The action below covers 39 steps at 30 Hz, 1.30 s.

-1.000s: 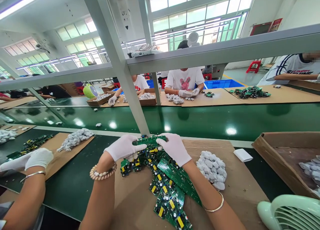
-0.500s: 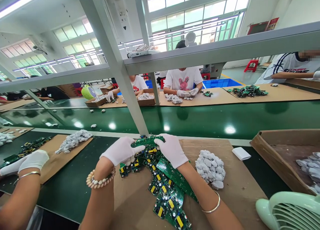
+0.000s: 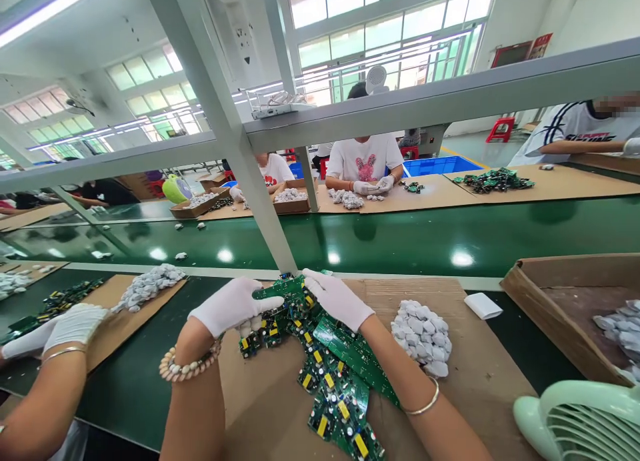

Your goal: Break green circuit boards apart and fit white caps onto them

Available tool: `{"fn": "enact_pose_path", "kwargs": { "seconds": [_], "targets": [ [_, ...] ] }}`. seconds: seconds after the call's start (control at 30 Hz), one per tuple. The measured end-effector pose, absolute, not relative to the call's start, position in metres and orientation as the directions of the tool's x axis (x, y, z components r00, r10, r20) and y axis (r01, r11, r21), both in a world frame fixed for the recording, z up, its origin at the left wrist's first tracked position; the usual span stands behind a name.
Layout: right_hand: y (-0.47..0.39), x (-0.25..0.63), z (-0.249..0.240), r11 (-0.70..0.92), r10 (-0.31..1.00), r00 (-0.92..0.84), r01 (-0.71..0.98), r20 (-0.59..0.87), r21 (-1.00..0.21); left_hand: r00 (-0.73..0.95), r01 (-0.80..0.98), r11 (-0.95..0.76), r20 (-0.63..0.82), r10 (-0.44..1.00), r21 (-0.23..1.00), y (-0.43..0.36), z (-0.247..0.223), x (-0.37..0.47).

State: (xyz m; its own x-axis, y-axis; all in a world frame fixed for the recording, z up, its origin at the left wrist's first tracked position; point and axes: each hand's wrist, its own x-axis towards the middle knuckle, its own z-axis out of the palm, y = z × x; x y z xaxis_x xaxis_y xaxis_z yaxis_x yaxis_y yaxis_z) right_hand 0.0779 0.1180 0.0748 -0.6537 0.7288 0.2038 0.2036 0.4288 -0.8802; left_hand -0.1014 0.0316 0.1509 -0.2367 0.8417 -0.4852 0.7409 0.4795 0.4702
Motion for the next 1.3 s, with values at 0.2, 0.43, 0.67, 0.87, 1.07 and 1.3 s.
{"fn": "enact_pose_path", "kwargs": {
  "seconds": [0.2, 0.43, 0.67, 0.87, 1.07, 1.3],
  "targets": [
    [0.114, 0.078, 0.081, 0.336, 0.628, -0.767, 0.115, 0.131, -0.935, 0.032, 0.755, 0.258, -0.428, 0.903, 0.602, 0.039, 0.144, -0.106],
    [0.109, 0.075, 0.078, 0.227, 0.739, -0.673, 0.257, -0.005, -0.939, -0.101, 0.808, 0.294, -0.373, 0.922, 0.511, 0.048, 0.143, -0.082],
    [0.108, 0.067, 0.077, 0.42, 0.874, -0.472, 0.611, 0.116, -0.671, -0.193, 0.882, 0.32, -0.353, 0.915, 0.347, 0.051, 0.129, -0.065],
    [0.111, 0.071, 0.072, 0.472, 0.797, -0.587, 0.457, 0.143, -0.754, -0.161, 0.817, 0.331, -0.365, 0.917, 0.473, 0.047, 0.136, -0.075],
    [0.107, 0.076, 0.081, 0.439, 0.713, -0.699, 0.375, 0.062, -0.817, -0.085, 0.76, 0.248, -0.287, 0.954, 0.6, 0.05, 0.143, -0.093],
    [0.112, 0.082, 0.089, 0.296, 0.687, -0.715, 0.113, 0.129, -0.949, 0.064, 0.758, 0.066, -0.175, 0.982, 0.648, 0.055, 0.135, -0.085]
  ]
}}
